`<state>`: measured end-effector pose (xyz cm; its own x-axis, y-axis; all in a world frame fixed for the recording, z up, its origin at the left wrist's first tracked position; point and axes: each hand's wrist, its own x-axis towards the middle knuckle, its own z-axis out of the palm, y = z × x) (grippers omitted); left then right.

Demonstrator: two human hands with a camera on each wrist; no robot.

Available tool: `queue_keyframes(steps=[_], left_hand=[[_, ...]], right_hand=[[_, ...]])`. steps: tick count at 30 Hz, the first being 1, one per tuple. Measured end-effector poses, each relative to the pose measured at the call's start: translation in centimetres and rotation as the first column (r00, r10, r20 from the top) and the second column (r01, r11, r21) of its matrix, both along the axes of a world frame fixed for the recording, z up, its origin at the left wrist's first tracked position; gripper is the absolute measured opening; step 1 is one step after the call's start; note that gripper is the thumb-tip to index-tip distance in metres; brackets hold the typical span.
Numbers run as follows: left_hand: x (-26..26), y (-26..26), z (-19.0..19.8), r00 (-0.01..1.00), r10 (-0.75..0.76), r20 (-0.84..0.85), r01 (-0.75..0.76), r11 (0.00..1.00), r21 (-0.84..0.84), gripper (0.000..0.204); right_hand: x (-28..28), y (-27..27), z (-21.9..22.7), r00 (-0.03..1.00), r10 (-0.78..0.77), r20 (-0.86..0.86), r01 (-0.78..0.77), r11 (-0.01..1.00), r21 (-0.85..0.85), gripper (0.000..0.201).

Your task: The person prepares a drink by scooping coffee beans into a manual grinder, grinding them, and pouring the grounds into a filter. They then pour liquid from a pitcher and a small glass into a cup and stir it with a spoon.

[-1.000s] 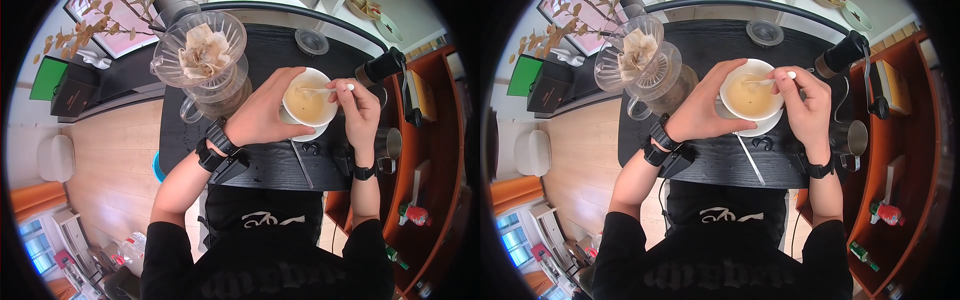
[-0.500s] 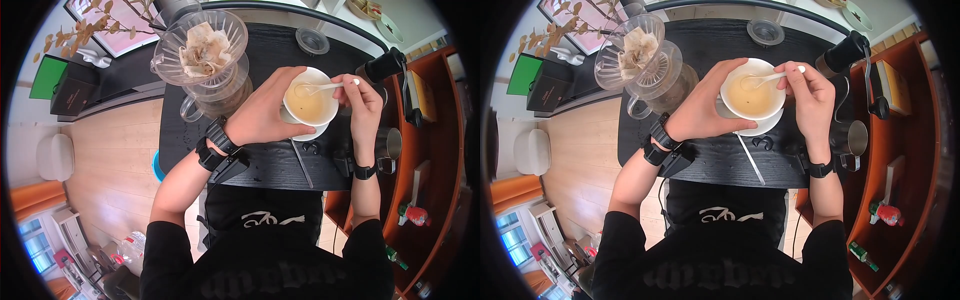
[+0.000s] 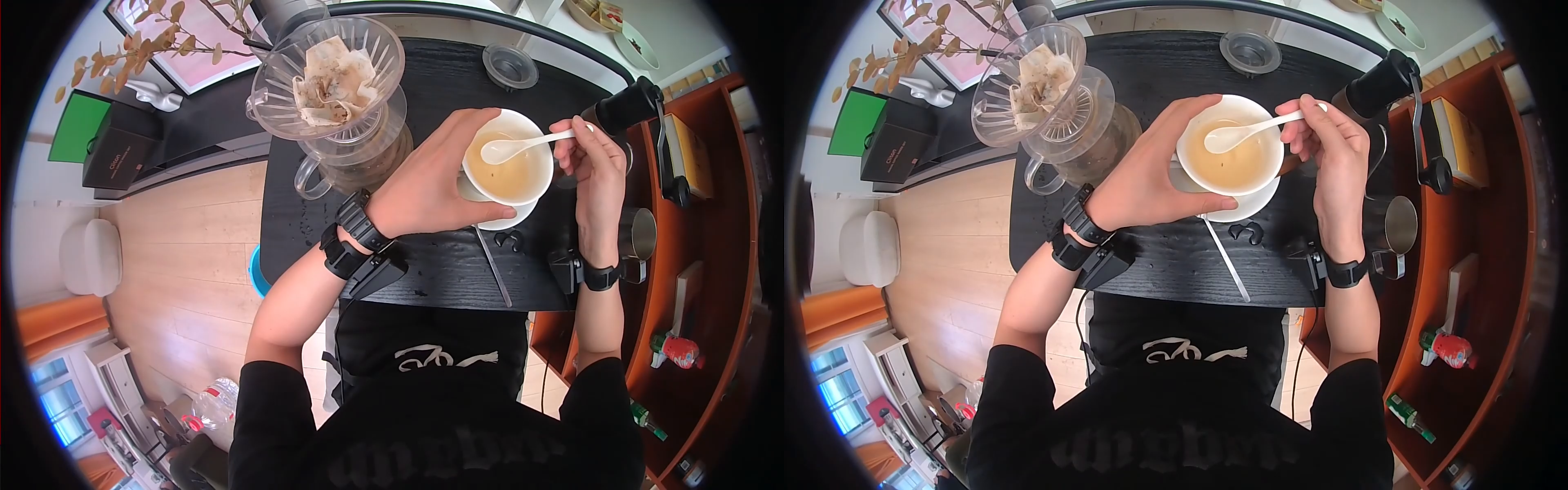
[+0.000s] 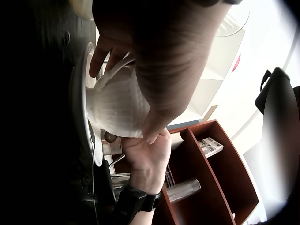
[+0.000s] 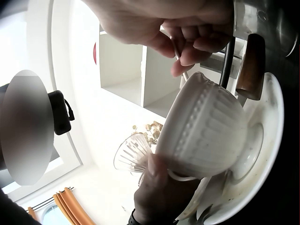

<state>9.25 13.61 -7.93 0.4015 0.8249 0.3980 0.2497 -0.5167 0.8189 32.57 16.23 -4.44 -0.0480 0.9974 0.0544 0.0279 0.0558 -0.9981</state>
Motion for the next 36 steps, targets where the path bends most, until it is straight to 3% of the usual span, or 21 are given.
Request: queue_keyframes(steps=[7, 10, 19, 36], left_hand=[[0.0, 0.0, 0.1, 1.000, 0.004, 0.002, -0.004, 1.000, -0.012, 0.100], [0.0, 0.0, 0.0, 1.000, -0.002, 0.005, 0.002, 1.000, -0.006, 0.101], [0.0, 0.0, 0.1, 1.000, 0.000, 0.005, 0.000, 1.000, -0.008, 0.102], [0.0, 0.0, -0.1, 1.000, 0.005, 0.009, -0.005, 1.000, 0.006, 0.101]], right_hand=[[-0.4, -0.4, 0.1, 0.999, 0.001, 0.054, -0.003, 0.999, 0.043, 0.031], [-0.7, -0.7, 0.1, 0.989, 0.011, 0.147, -0.031, 0.990, 0.139, 0.031], [-1.4, -1.3, -0.1, 0.981, -0.017, 0.195, -0.038, 0.961, 0.275, 0.026], [-1.3, -1.3, 0.0, 0.973, 0.015, 0.230, -0.082, 0.955, 0.285, 0.026]])
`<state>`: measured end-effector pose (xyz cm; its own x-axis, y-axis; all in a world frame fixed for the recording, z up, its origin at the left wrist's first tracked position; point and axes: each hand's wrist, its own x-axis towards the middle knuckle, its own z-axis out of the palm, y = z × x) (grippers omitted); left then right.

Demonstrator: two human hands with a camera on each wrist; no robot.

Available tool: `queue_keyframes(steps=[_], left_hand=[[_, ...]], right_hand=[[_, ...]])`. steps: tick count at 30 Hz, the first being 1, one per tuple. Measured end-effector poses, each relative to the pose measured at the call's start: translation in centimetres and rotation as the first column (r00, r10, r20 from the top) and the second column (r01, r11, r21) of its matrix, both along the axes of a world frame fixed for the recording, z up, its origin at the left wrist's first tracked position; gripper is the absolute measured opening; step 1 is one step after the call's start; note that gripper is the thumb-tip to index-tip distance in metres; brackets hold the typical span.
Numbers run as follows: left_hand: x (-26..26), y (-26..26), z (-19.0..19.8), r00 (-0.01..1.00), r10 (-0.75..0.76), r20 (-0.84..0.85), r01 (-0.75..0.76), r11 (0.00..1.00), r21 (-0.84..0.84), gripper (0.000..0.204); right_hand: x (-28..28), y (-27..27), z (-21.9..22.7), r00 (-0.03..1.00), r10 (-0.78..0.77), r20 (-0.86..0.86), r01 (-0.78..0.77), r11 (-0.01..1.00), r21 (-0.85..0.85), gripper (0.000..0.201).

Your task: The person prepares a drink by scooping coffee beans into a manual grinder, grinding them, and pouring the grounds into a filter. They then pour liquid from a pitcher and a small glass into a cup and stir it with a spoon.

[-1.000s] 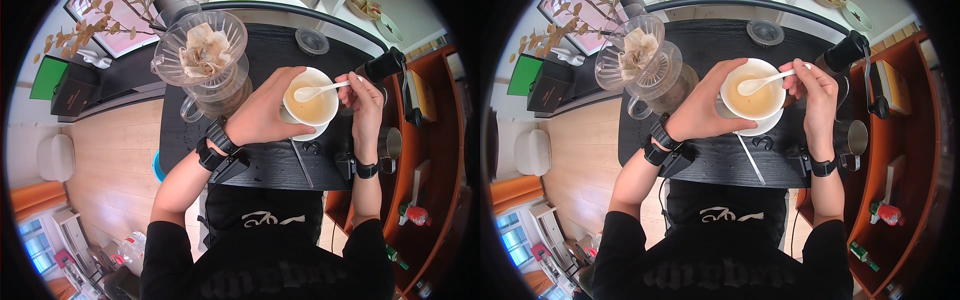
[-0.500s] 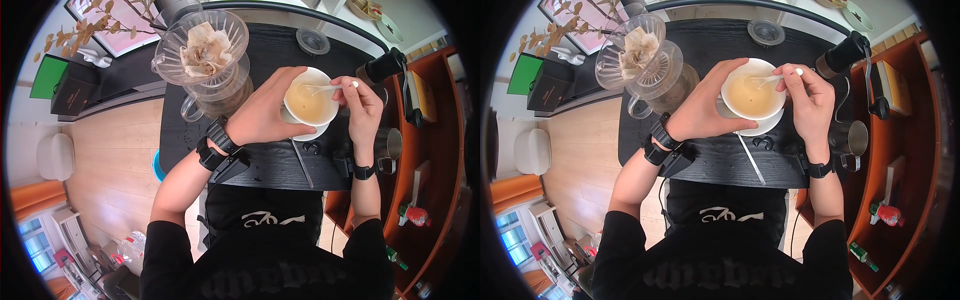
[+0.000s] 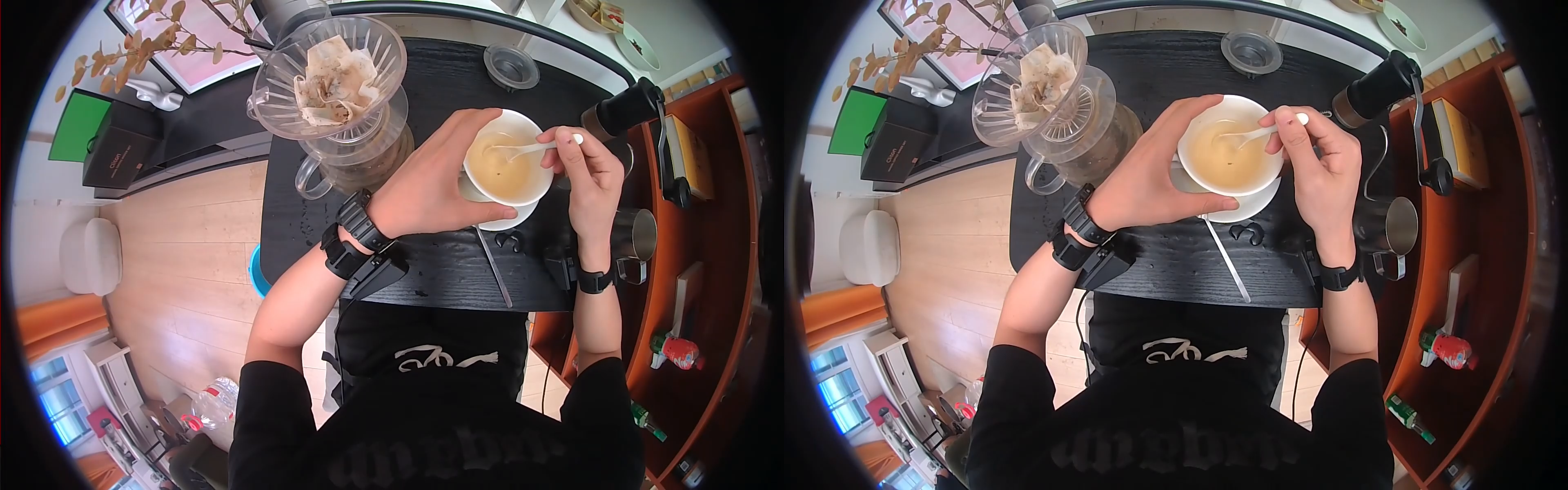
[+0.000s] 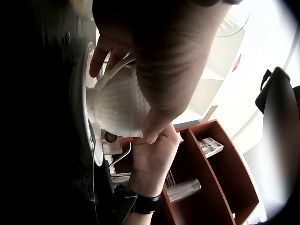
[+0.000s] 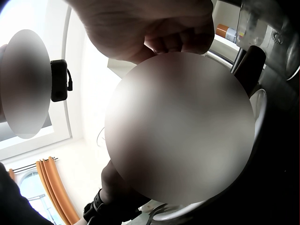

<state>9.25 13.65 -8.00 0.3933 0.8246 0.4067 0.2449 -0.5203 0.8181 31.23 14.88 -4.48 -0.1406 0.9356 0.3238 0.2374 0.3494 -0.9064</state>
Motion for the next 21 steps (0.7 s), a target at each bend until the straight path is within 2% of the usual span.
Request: queue_keyframes(steps=[4, 10, 16, 19, 21], left_hand=[[-0.02, -0.05, 0.06, 1.000, 0.001, -0.001, -0.001, 1.000, -0.002, 0.101], [0.03, -0.04, 0.07, 1.000, -0.003, 0.001, 0.003, 1.000, 0.000, 0.102], [-0.01, -0.06, 0.08, 1.000, -0.001, -0.006, 0.001, 1.000, 0.001, 0.102], [0.00, -0.05, 0.06, 1.000, -0.004, -0.004, 0.004, 1.000, 0.005, 0.102], [0.01, -0.03, 0.09, 1.000, -0.007, -0.002, 0.007, 1.000, -0.001, 0.102]], right_hand=[[-0.22, -0.21, 0.03, 1.000, -0.014, 0.003, 0.014, 1.000, 0.003, 0.026], [-0.21, -0.29, 0.04, 0.999, 0.033, 0.043, -0.037, 0.993, 0.109, 0.025], [-0.19, -0.41, 0.26, 0.998, 0.018, 0.064, -0.023, 0.997, 0.079, 0.024], [-0.01, -0.34, 0.20, 0.992, 0.015, 0.124, -0.032, 0.990, 0.137, 0.023], [-0.15, -0.44, 0.34, 0.994, 0.056, 0.094, -0.071, 0.984, 0.161, 0.022]])
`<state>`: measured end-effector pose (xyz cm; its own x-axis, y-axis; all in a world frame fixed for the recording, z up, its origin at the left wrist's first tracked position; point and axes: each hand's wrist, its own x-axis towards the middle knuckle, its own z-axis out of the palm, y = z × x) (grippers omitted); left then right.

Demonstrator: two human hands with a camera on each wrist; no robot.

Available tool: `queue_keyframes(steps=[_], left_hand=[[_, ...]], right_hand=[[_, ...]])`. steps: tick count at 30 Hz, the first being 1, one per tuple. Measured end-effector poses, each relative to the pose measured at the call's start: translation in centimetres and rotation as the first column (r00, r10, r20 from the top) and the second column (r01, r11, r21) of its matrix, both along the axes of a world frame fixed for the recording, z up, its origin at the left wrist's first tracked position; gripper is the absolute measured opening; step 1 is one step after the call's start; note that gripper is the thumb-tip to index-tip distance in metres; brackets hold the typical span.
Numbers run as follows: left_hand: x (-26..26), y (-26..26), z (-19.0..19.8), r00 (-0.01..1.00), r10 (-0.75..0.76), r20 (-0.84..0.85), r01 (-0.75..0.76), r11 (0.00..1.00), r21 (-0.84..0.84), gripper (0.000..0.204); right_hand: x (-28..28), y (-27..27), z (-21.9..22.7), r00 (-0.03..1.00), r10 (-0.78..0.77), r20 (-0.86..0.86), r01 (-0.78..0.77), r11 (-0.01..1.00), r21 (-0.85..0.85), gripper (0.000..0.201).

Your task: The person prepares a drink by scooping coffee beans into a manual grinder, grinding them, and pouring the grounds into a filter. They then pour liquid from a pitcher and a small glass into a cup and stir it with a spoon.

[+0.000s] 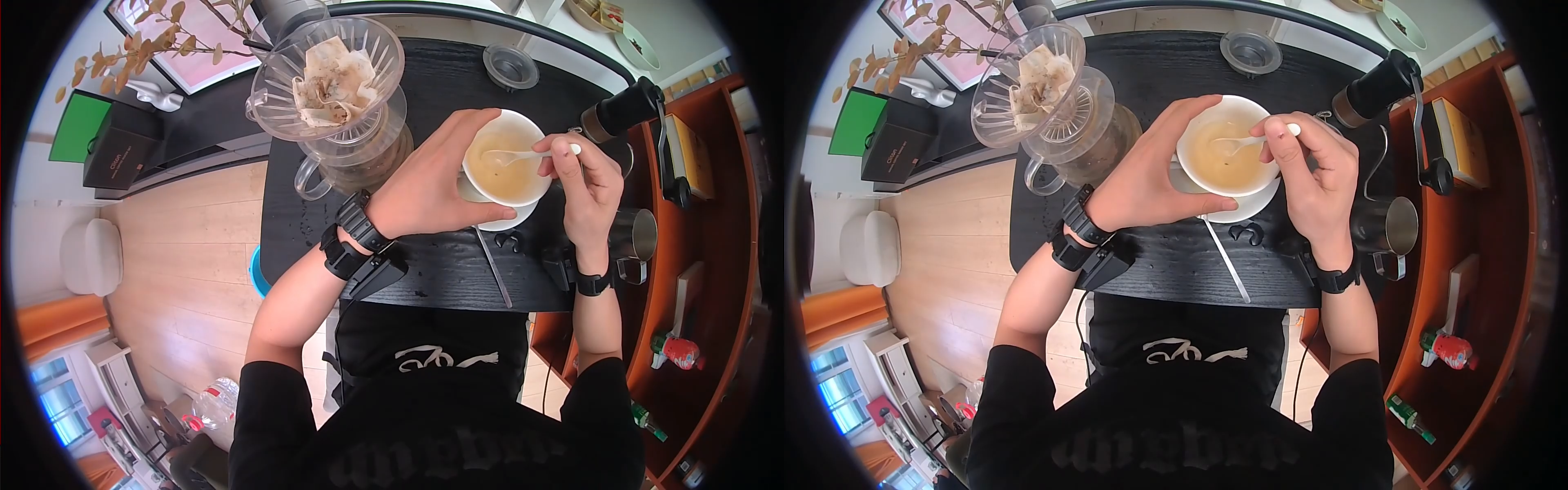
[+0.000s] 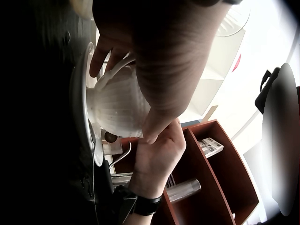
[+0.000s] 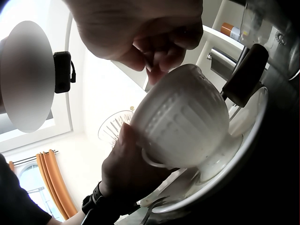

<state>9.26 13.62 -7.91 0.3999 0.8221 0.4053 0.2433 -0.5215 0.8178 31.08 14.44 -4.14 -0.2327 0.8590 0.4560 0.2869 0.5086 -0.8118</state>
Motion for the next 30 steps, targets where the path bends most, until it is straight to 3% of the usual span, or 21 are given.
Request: queue_keyframes(steps=[4, 7, 13, 17, 23, 26, 30], left_hand=[[0.0, 0.0, 0.1, 1.000, 0.002, 0.000, -0.002, 1.000, 0.002, 0.101], [0.0, 0.0, -0.1, 1.000, 0.003, 0.005, -0.003, 1.000, 0.010, 0.101], [0.0, 0.0, 0.1, 1.000, 0.001, 0.003, -0.001, 1.000, -0.016, 0.101], [0.0, 0.0, 0.0, 1.000, 0.002, 0.005, -0.002, 1.000, 0.005, 0.101], [0.0, 0.0, 0.0, 1.000, -0.003, -0.001, 0.003, 1.000, 0.000, 0.102], [0.0, 0.0, 0.1, 1.000, 0.000, 0.001, 0.000, 1.000, 0.001, 0.102], [0.0, 0.0, -0.1, 1.000, 0.002, 0.001, -0.002, 1.000, -0.010, 0.102]], right_hand=[[-0.3, 0.1, 0.1, 0.996, 0.057, 0.067, -0.062, 0.995, 0.073, 0.022], [-0.2, 0.1, 0.3, 0.993, -0.077, 0.093, 0.067, 0.992, 0.110, 0.022], [-0.2, 0.0, 0.3, 0.993, 0.090, 0.081, -0.096, 0.992, 0.081, 0.024], [-0.1, 0.1, 0.3, 0.994, -0.061, 0.090, 0.054, 0.995, 0.082, 0.024], [-0.3, 0.0, 0.4, 0.994, 0.054, 0.095, -0.064, 0.993, 0.102, 0.025], [-0.5, 0.1, 0.3, 0.995, -0.090, 0.050, 0.087, 0.995, 0.057, 0.025], [0.0, 0.3, 0.1, 0.996, -0.006, 0.085, -0.001, 0.996, 0.086, 0.024]])
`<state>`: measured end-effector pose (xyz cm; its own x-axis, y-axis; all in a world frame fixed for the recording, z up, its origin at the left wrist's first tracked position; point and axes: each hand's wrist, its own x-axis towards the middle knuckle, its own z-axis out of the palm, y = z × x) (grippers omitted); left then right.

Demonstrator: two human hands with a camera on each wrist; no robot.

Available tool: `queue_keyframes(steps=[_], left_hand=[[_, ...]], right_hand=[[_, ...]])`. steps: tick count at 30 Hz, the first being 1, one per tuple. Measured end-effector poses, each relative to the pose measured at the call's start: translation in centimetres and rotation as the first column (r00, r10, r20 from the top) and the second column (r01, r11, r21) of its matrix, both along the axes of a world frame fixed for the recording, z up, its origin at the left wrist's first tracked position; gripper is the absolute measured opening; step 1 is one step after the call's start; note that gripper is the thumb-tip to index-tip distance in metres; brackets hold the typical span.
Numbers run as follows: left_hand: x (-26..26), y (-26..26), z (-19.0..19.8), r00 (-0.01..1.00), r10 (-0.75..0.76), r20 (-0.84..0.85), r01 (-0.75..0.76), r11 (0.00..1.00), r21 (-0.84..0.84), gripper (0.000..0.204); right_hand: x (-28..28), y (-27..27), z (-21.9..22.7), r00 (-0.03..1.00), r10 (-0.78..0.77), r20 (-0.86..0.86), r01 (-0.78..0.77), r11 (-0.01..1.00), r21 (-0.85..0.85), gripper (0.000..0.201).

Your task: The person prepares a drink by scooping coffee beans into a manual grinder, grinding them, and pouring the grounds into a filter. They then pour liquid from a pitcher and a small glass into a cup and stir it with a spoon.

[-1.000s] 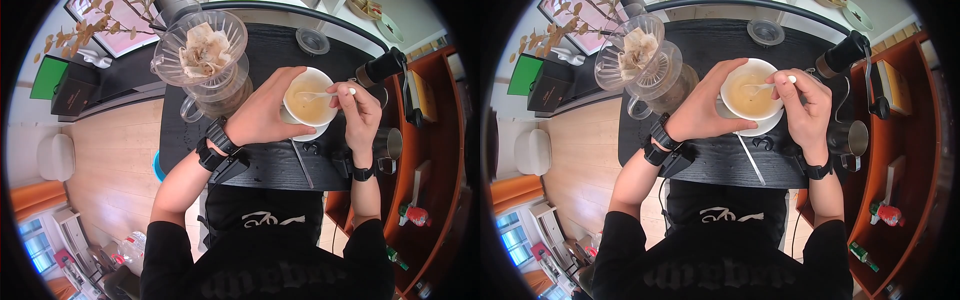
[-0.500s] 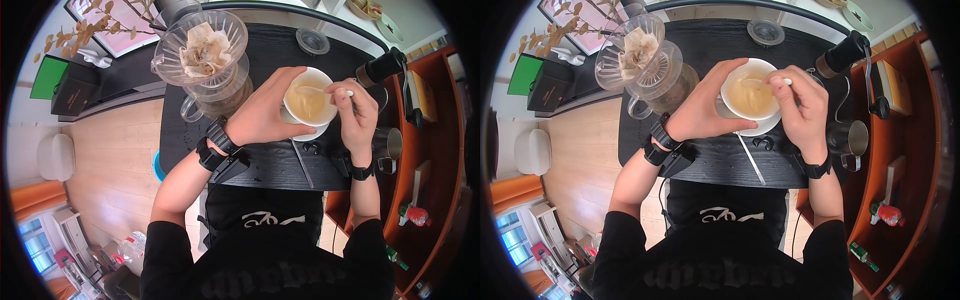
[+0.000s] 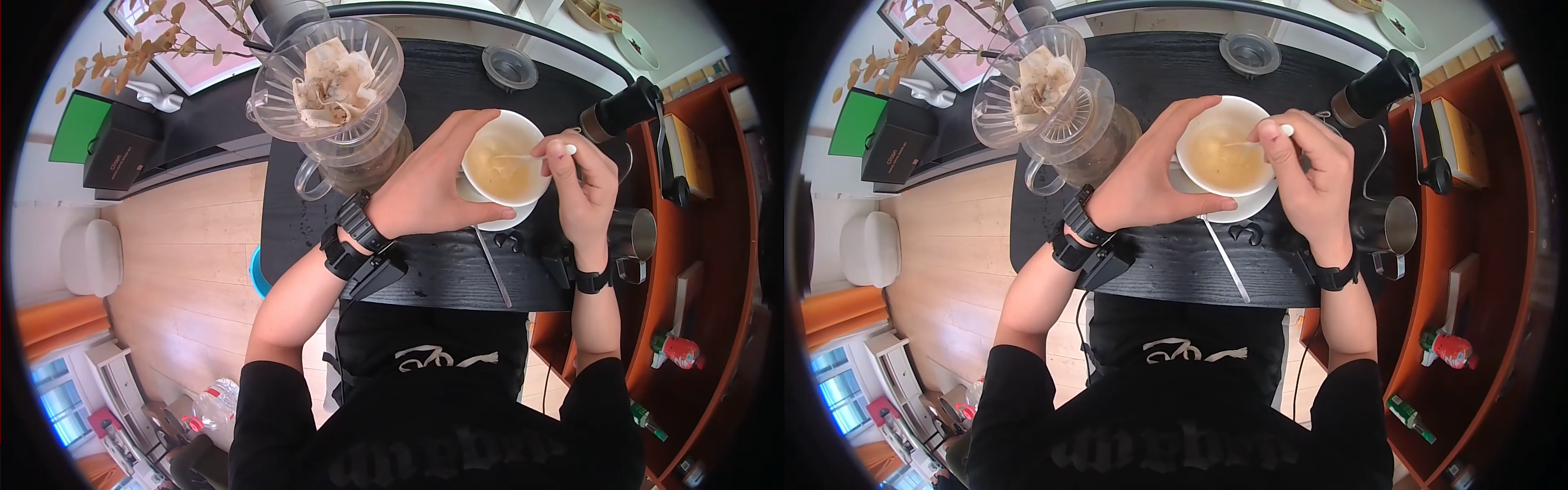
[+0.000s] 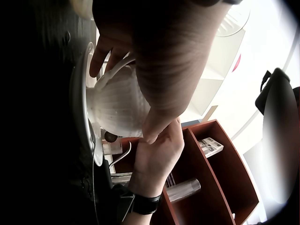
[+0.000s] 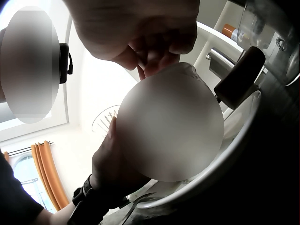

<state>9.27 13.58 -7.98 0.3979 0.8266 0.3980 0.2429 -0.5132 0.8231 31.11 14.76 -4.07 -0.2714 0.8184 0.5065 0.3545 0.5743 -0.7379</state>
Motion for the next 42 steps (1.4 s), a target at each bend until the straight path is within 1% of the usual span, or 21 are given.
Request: queue_keyframes(steps=[2, 5, 8, 11, 14, 17, 20, 23, 26, 29, 32, 35, 37, 39, 41, 42], left_hand=[[0.0, 0.0, 0.0, 1.000, 0.000, -0.003, 0.000, 1.000, 0.003, 0.102], [0.0, 0.1, 0.0, 1.000, -0.004, 0.002, 0.004, 1.000, 0.014, 0.102], [0.0, 0.1, 0.0, 1.000, -0.005, 0.002, 0.005, 1.000, 0.004, 0.102], [0.0, 0.0, 0.1, 1.000, -0.004, -0.002, 0.004, 1.000, -0.003, 0.101], [0.0, 0.0, 0.1, 1.000, -0.001, -0.004, 0.001, 1.000, 0.013, 0.101], [0.0, 0.0, 0.1, 1.000, 0.001, -0.003, -0.001, 1.000, 0.003, 0.101], [0.0, 0.0, 0.1, 1.000, 0.003, -0.008, -0.003, 1.000, 0.004, 0.102], [0.0, 0.0, 0.0, 1.000, 0.003, -0.006, -0.003, 1.000, 0.017, 0.101], [0.0, 0.1, 0.1, 1.000, 0.004, -0.007, -0.004, 1.000, 0.020, 0.101], [0.0, -0.1, 0.1, 1.000, 0.002, -0.017, -0.002, 1.000, 0.020, 0.100], [-0.1, 0.0, 0.1, 1.000, 0.003, -0.013, -0.003, 1.000, 0.027, 0.099], [-0.1, -0.3, 0.1, 1.000, 0.008, -0.005, -0.008, 1.000, 0.019, 0.098], [-0.1, -0.2, -0.1, 1.000, 0.010, -0.004, -0.009, 0.999, 0.037, 0.098], [-0.1, -0.3, 0.0, 1.000, 0.010, -0.001, -0.010, 1.000, 0.026, 0.098], [-0.1, -0.3, 0.0, 1.000, 0.011, 0.002, -0.011, 0.999, 0.037, 0.097], [-0.1, -0.2, -0.1, 1.000, 0.012, 0.005, -0.013, 0.998, 0.054, 0.097]], right_hand=[[-0.4, -0.3, 0.2, 1.000, 0.017, 0.007, -0.017, 1.000, -0.008, 0.024], [-0.3, -0.1, -0.1, 0.997, -0.071, -0.036, 0.070, 0.997, -0.039, 0.024], [0.1, -0.1, -0.2, 0.999, 0.006, -0.033, -0.009, 0.997, -0.080, 0.025], [-0.5, -0.3, -0.1, 0.992, 0.086, -0.088, -0.091, 0.994, -0.058, 0.025], [-0.1, -0.2, 0.0, 0.997, -0.039, -0.070, 0.031, 0.993, -0.113, 0.024], [0.2, -0.2, 0.0, 0.999, -0.011, -0.052, 0.005, 0.993, -0.118, 0.024], [-0.2, -0.4, 0.0, 0.995, 0.078, -0.061, -0.081, 0.995, -0.062, 0.024], [-0.3, 0.0, -0.5, 0.994, 0.039, -0.102, -0.041, 0.999, -0.011, 0.024], [0.1, -0.2, -0.2, 0.995, -0.077, -0.058, 0.068, 0.987, -0.144, 0.024], [0.1, -0.2, 0.1, 0.998, -0.039, -0.056, 0.030, 0.989, -0.148, 0.024], [0.9, -0.2, 0.4, 0.976, -0.044, -0.213, 0.000, 0.980, -0.201, 0.023], [2.3, -3.0, 2.2, 0.984, -0.103, -0.142, 0.066, 0.967, -0.248, 0.021], [2.3, -5.5, 2.8, 0.989, -0.144, -0.027, 0.132, 0.955, -0.266, 0.020], [2.1, -7.9, 2.5, 0.981, -0.178, 0.076, 0.192, 0.944, -0.269, 0.020], [2.0, -9.1, 1.6, 0.979, -0.170, 0.115, 0.193, 0.951, -0.241, 0.021], [2.1, -9.5, 1.1, 0.972, -0.203, 0.115, 0.226, 0.943, -0.245, 0.024]])
